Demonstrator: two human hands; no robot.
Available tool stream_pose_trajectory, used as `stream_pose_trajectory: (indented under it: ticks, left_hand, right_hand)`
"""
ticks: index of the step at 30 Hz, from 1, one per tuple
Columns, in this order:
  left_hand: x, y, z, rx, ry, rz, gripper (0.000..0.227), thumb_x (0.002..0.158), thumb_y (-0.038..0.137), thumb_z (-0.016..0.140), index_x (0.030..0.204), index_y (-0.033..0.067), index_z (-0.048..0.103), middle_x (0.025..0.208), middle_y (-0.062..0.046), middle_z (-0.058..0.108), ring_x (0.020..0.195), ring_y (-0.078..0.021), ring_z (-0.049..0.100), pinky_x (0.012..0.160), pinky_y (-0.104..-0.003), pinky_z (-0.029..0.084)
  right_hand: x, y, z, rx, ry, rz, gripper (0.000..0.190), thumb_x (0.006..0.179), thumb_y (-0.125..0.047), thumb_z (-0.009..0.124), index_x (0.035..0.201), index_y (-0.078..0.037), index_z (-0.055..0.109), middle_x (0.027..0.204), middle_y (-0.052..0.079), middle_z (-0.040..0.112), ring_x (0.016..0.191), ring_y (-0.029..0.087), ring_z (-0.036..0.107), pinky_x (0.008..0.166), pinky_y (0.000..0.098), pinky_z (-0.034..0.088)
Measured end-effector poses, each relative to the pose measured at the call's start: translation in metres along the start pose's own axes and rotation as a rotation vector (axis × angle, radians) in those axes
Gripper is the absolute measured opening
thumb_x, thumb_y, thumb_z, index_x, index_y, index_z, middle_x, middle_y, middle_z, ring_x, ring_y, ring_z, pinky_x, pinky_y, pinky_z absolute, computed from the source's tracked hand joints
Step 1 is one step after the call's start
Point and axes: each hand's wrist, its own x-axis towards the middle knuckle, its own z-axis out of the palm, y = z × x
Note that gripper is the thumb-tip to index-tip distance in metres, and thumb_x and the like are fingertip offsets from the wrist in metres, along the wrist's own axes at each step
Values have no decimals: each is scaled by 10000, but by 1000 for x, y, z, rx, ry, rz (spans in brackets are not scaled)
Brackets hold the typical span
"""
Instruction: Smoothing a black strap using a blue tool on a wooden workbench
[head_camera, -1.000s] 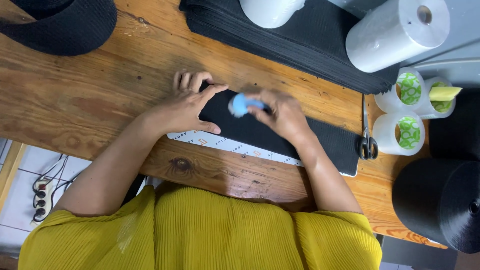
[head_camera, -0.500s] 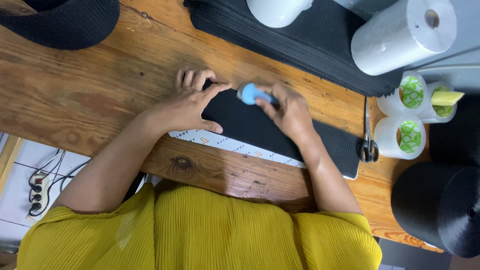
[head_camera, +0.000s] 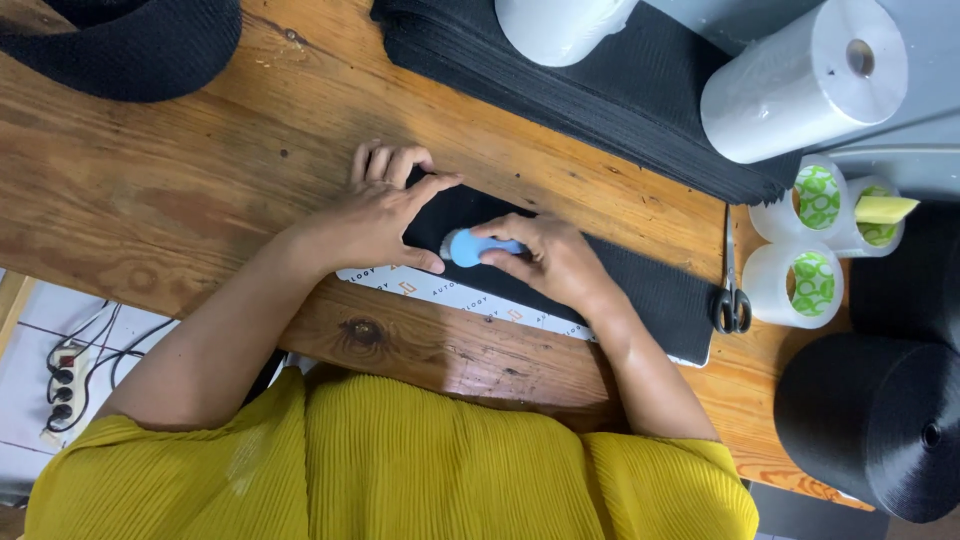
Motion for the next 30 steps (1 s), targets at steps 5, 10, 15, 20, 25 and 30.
stream_pose_trajectory:
  ticks: [5,10,15,20,25,30]
  left_hand:
    - [0,0,-3,-9,2,8,1069,656,819,710,1454,166,428,1305,-126,317,1247,-404,290,1145,-595,32]
    - [1,0,-2,0,21,-1,1079,635,812,725,1446,163,431,1303,-128,322,1244,-403,300,1146,-603,43]
    - [4,3,-6,-24,-20,-6,1041,670,786,736,1447,168,424,1315,-117,296,1264,-399,260,1156,-580,4]
    - [6,6,-14,-44,-43,-42,1030,679,788,737,1444,176,418,1324,-101,286,1276,-383,248,1158,-580,-6]
    - [7,7,-12,-45,-48,-34,1022,683,786,732,1446,183,419,1309,-96,287,1262,-372,241,1157,-574,7]
    - [6,7,-13,-42,-42,-18,1008,684,788,736,1411,155,441,1310,-102,278,1262,-393,237,1148,-589,11]
  right_hand:
    - [4,38,-17,-155,134,48,231,933,-299,784,1118,-175,724,859,93,730,828,332,715,792,439,576]
    - [8,9,-12,-33,57,30,208,922,-223,779,1116,-155,752,856,97,757,800,294,730,817,401,577]
    - [20,31,-21,-245,62,-33,209,937,-313,772,1055,-147,724,849,136,713,804,377,700,757,470,577]
    - [21,16,-19,-143,15,-16,228,922,-309,766,1083,-165,693,895,117,730,858,374,712,796,481,581]
    - [25,14,-19,-106,41,-19,155,931,-317,753,1004,-183,723,804,81,720,781,329,721,746,420,590]
    - [21,16,-14,-195,88,0,222,932,-358,774,996,-162,691,784,80,700,778,307,715,739,407,584]
